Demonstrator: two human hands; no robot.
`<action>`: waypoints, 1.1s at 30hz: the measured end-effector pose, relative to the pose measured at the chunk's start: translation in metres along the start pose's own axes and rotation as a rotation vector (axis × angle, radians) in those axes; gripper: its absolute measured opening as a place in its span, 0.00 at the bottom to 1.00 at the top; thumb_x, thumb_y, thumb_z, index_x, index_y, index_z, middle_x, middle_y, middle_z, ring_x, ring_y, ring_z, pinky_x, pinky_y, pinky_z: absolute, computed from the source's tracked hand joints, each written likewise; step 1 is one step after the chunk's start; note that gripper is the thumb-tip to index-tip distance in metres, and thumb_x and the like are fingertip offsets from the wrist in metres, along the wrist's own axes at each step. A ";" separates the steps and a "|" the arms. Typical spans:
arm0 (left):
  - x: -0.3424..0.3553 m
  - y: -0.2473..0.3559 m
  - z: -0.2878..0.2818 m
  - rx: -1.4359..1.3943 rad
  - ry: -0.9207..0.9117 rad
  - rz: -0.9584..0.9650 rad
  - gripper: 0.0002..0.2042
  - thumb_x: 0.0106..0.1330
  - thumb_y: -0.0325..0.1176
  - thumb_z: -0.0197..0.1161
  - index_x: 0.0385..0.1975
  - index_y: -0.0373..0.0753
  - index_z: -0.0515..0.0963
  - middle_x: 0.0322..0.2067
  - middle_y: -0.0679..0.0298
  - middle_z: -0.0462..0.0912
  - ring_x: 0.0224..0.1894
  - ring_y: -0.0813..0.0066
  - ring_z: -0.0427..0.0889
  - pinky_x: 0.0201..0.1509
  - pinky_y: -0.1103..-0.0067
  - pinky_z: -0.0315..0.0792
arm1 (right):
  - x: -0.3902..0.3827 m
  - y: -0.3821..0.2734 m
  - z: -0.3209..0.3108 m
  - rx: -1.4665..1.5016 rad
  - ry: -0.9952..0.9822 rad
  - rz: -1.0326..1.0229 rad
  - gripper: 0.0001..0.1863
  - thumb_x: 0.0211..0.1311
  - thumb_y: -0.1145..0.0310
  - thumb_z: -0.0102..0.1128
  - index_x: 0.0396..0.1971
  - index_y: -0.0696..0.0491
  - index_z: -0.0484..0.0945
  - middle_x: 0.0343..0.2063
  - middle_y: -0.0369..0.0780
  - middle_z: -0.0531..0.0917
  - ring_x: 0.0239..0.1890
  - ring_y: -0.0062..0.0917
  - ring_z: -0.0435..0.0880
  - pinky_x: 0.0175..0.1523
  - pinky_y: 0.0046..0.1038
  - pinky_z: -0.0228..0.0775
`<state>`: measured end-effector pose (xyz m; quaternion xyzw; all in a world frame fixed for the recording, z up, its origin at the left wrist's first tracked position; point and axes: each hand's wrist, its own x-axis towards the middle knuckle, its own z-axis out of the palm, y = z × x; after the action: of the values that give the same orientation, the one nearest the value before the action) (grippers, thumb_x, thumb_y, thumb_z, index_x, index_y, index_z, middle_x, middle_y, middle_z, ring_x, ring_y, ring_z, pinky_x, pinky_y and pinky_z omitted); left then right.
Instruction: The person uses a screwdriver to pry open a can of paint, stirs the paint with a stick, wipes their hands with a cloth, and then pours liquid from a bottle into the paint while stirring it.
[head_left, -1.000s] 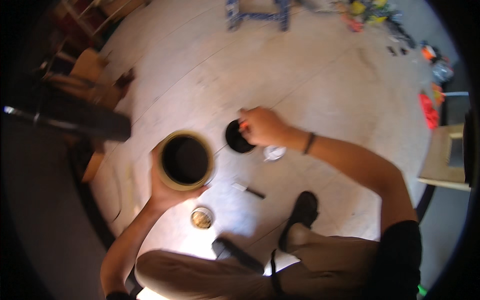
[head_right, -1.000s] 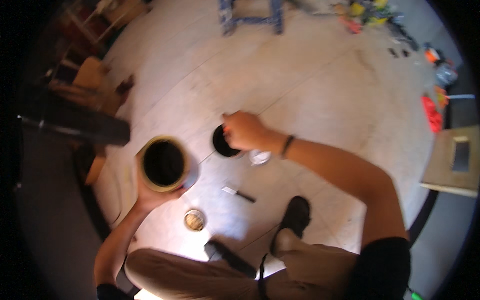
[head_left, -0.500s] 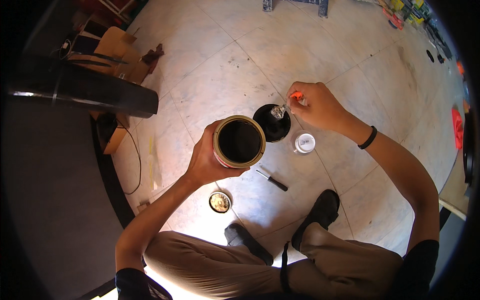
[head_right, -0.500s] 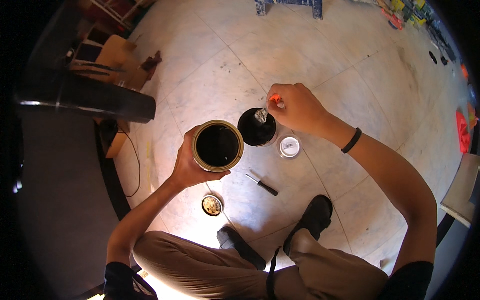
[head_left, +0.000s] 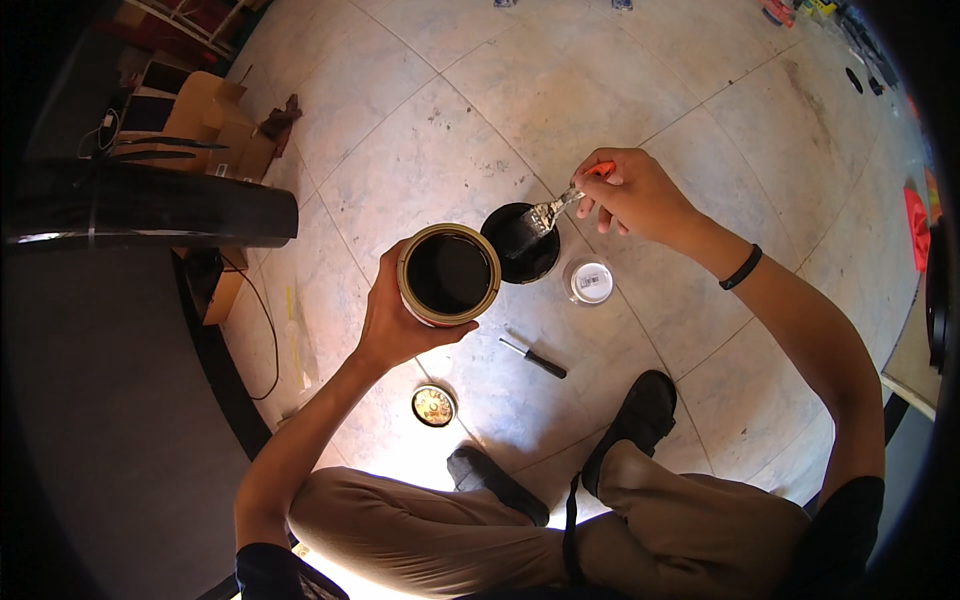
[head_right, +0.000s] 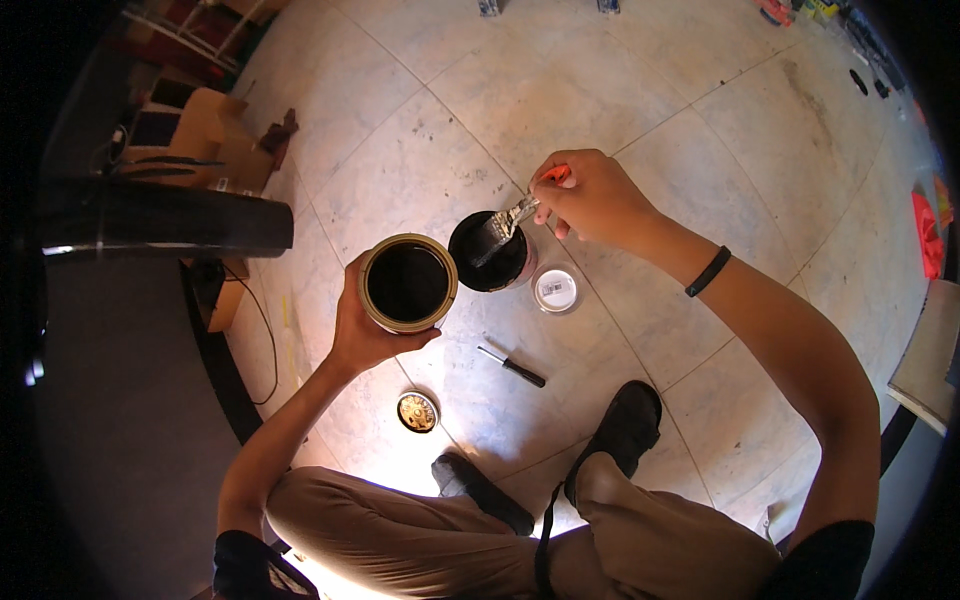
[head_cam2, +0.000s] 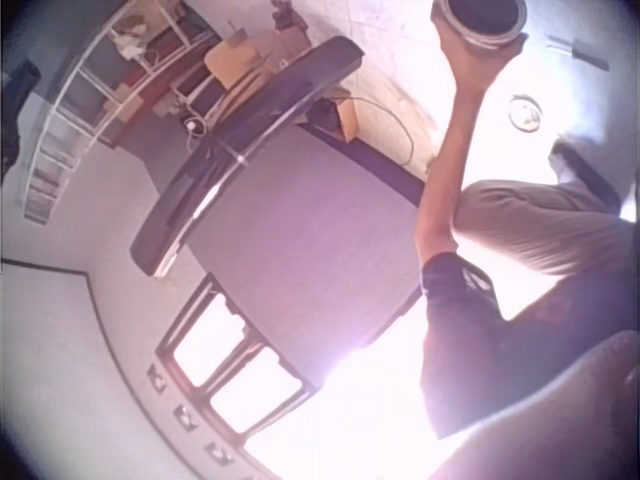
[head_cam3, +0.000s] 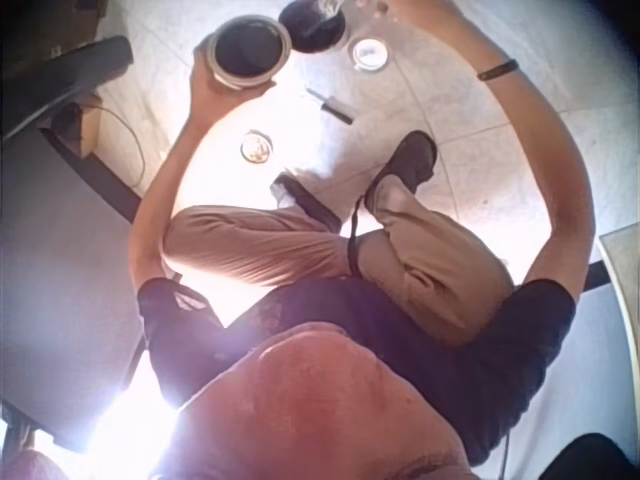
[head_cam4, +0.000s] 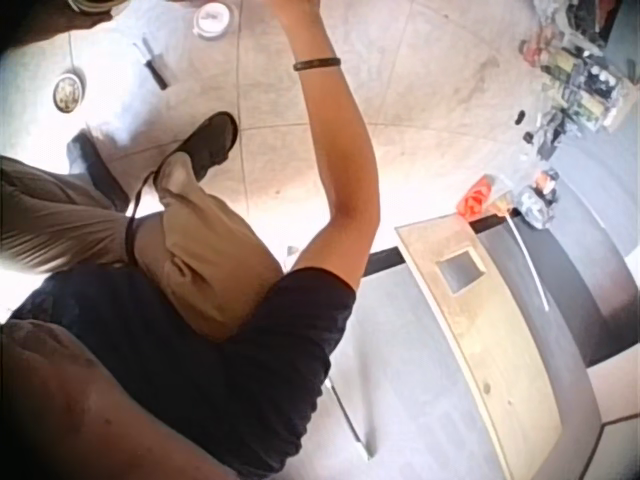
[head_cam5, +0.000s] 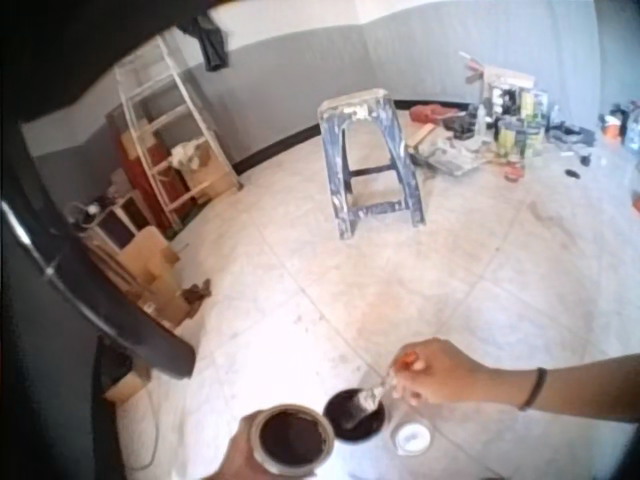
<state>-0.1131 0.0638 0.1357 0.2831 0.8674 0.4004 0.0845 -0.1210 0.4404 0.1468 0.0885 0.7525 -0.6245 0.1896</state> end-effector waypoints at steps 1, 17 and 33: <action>0.000 -0.001 0.002 0.026 0.001 0.000 0.58 0.42 0.41 0.94 0.72 0.31 0.61 0.63 0.49 0.79 0.65 0.55 0.83 0.69 0.64 0.78 | -0.002 -0.001 -0.001 0.000 0.002 0.003 0.12 0.78 0.62 0.62 0.45 0.56 0.83 0.30 0.40 0.90 0.22 0.18 0.84 0.24 0.22 0.72; 0.018 0.017 0.010 0.044 -0.018 -0.064 0.54 0.42 0.34 0.94 0.70 0.33 0.64 0.61 0.51 0.82 0.63 0.60 0.84 0.69 0.66 0.77 | -0.007 0.005 -0.001 -0.003 0.018 -0.018 0.12 0.79 0.62 0.61 0.46 0.56 0.84 0.30 0.40 0.90 0.22 0.19 0.85 0.21 0.22 0.71; 0.021 0.028 0.010 0.089 -0.053 -0.080 0.53 0.42 0.33 0.93 0.70 0.34 0.66 0.61 0.53 0.82 0.64 0.62 0.84 0.70 0.67 0.77 | 0.008 0.039 0.008 -0.382 0.190 -0.557 0.06 0.71 0.70 0.66 0.41 0.57 0.83 0.31 0.40 0.90 0.27 0.25 0.89 0.35 0.29 0.81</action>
<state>-0.1150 0.0968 0.1517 0.2623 0.8925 0.3498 0.1107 -0.1127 0.4396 0.1068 -0.0996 0.8652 -0.4893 -0.0460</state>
